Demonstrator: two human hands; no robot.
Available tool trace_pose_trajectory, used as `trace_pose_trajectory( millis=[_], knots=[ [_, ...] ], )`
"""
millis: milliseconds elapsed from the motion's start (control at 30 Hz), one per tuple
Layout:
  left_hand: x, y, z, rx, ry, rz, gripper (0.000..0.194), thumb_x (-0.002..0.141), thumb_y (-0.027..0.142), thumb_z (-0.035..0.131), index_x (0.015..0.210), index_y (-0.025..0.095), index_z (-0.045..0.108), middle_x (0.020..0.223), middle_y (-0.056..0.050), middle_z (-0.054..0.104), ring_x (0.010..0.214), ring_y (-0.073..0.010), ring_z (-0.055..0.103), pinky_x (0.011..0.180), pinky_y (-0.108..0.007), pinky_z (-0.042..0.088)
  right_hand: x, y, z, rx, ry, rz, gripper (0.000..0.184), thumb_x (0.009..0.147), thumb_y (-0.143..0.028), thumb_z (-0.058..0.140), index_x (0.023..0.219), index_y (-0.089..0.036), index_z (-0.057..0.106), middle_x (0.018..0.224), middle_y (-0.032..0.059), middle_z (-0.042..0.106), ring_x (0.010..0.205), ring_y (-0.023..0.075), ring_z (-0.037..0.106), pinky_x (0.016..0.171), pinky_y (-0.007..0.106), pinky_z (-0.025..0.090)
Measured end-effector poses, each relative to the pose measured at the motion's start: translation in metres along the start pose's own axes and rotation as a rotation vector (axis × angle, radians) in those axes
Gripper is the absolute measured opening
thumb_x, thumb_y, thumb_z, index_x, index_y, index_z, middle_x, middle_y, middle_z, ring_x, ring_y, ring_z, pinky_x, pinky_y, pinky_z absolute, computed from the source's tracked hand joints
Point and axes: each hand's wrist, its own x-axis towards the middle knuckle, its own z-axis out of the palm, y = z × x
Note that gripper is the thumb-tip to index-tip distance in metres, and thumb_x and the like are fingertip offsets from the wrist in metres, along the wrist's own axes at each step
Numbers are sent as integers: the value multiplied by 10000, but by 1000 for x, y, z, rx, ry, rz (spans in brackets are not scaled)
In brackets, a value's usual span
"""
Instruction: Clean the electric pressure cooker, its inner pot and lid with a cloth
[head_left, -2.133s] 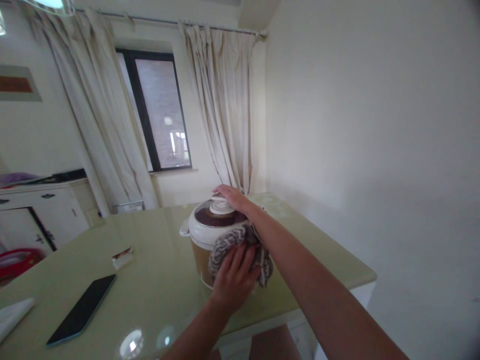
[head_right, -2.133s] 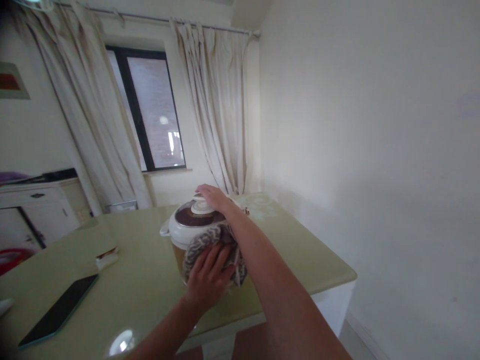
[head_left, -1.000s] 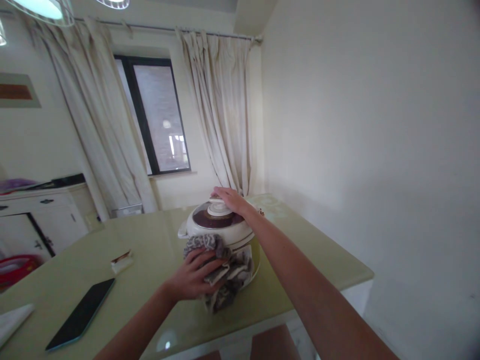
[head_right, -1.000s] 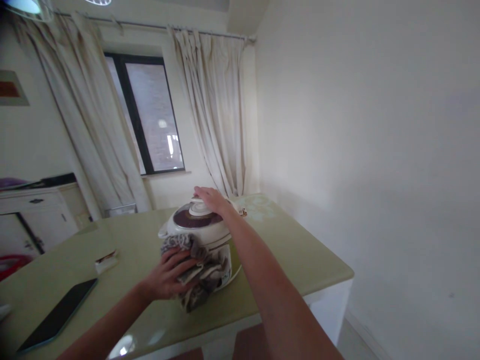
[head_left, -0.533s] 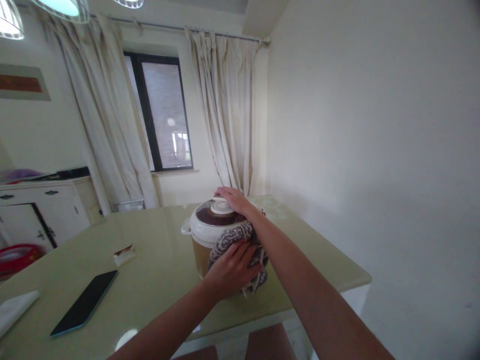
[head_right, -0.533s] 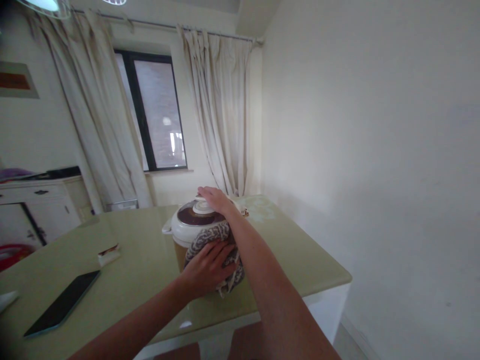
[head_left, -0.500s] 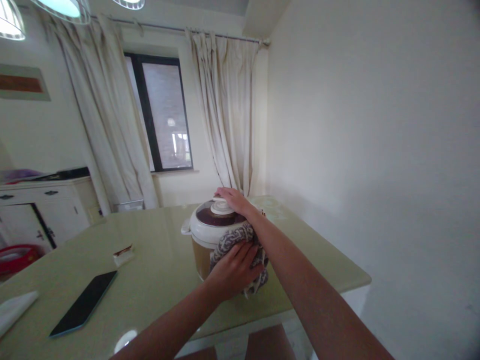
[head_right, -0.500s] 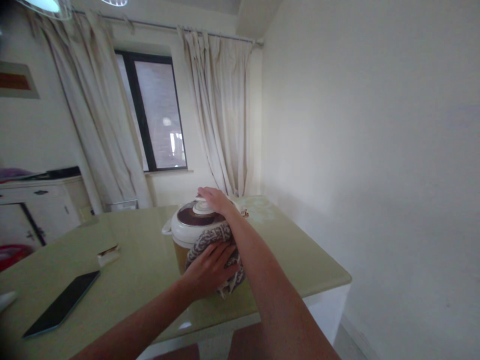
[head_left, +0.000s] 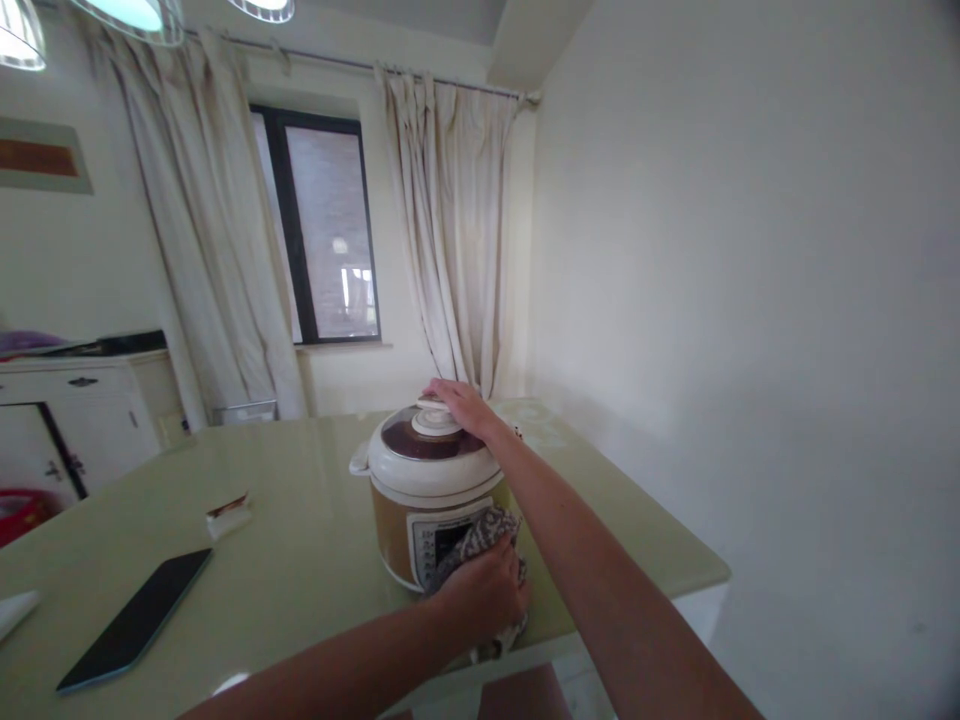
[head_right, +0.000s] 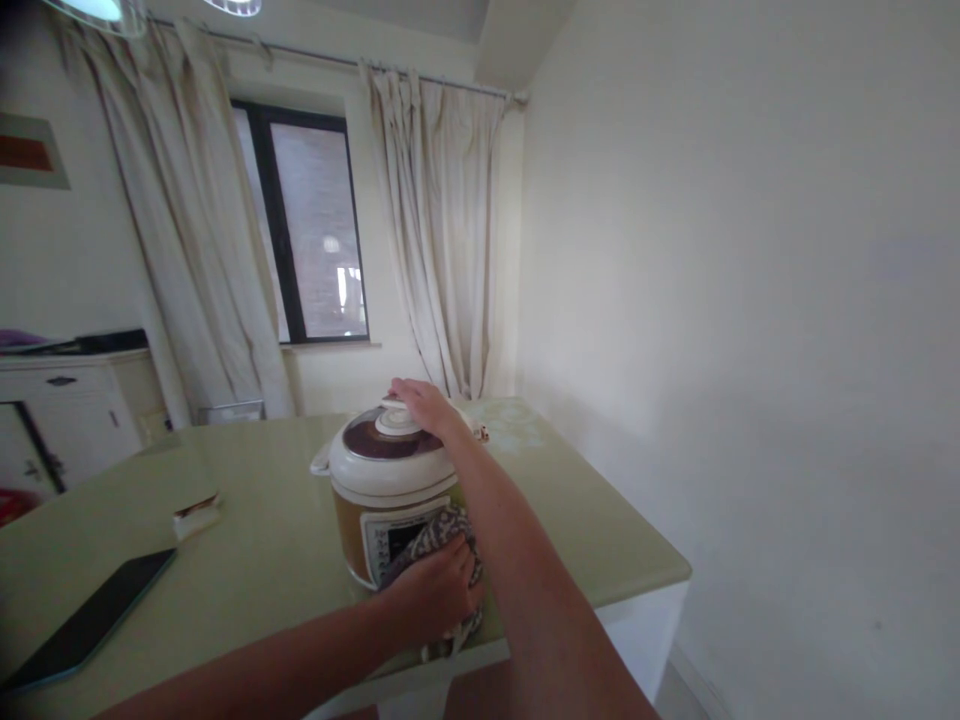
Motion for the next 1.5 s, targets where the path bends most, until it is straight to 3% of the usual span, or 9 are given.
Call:
trace_pose_trajectory(
  millis=[333, 633, 967, 1100, 1233, 1400, 1500],
  knots=[
    [-13, 8, -3, -98, -113, 59, 254, 895, 418, 693, 928, 166, 692, 906, -176, 787, 899, -300, 721, 1024, -515, 402, -1, -1, -2, 18, 4, 32, 598, 1058, -646, 394, 1027, -212, 805, 1146, 66, 788, 1179, 225, 676, 1115, 355, 421],
    [-32, 4, -13, -118, -102, 92, 305, 866, 453, 719, 999, 181, 677, 909, -154, 782, 894, -285, 700, 1026, -477, 421, 1, 2, -1, 31, 7, 12, 601, 1054, -647, 394, 1007, -206, 800, 1139, 71, 788, 1150, 230, 684, 1095, 359, 434],
    [-71, -19, -14, -125, 97, 208, 139, 970, 320, 618, 1029, 216, 689, 806, -73, 727, 809, -229, 685, 958, -407, 494, 0, -3, -1, 30, 4, 57, 555, 1058, -596, 413, 986, -194, 789, 1115, 85, 778, 1128, 240, 680, 1078, 371, 438],
    [-89, -33, -9, -97, 242, 249, 201, 988, 306, 619, 1173, 275, 693, 985, -67, 785, 979, -207, 717, 1004, -370, 510, -7, -22, -5, -121, 248, -80, 459, 1058, -520, 441, 950, -190, 743, 1059, 102, 725, 1089, 234, 641, 1051, 374, 449],
    [-99, -48, -9, -35, 362, 142, 266, 960, 323, 685, 1226, 318, 691, 1182, -47, 787, 1130, -201, 701, 1048, -355, 514, -53, -57, -14, -31, 594, -225, 398, 1082, -443, 401, 1028, -209, 718, 1064, 95, 701, 1064, 227, 642, 982, 378, 497],
    [-92, -62, -24, -11, 468, -129, 292, 921, 335, 740, 1205, 386, 699, 1259, 3, 761, 1213, -221, 654, 1146, -462, 443, -166, -75, 0, -38, 789, -279, 308, 1077, -320, 410, 1071, -283, 716, 989, 74, 688, 965, 254, 669, 874, 440, 549],
    [-72, -74, -42, -58, 459, -327, 270, 925, 328, 720, 1193, 357, 720, 1303, -34, 733, 1255, -262, 610, 1185, -543, 369, -217, -67, 29, -254, 644, -256, 301, 1041, -290, 454, 1201, -336, 706, 1091, 98, 699, 1062, 295, 675, 878, 494, 575]
  ],
)
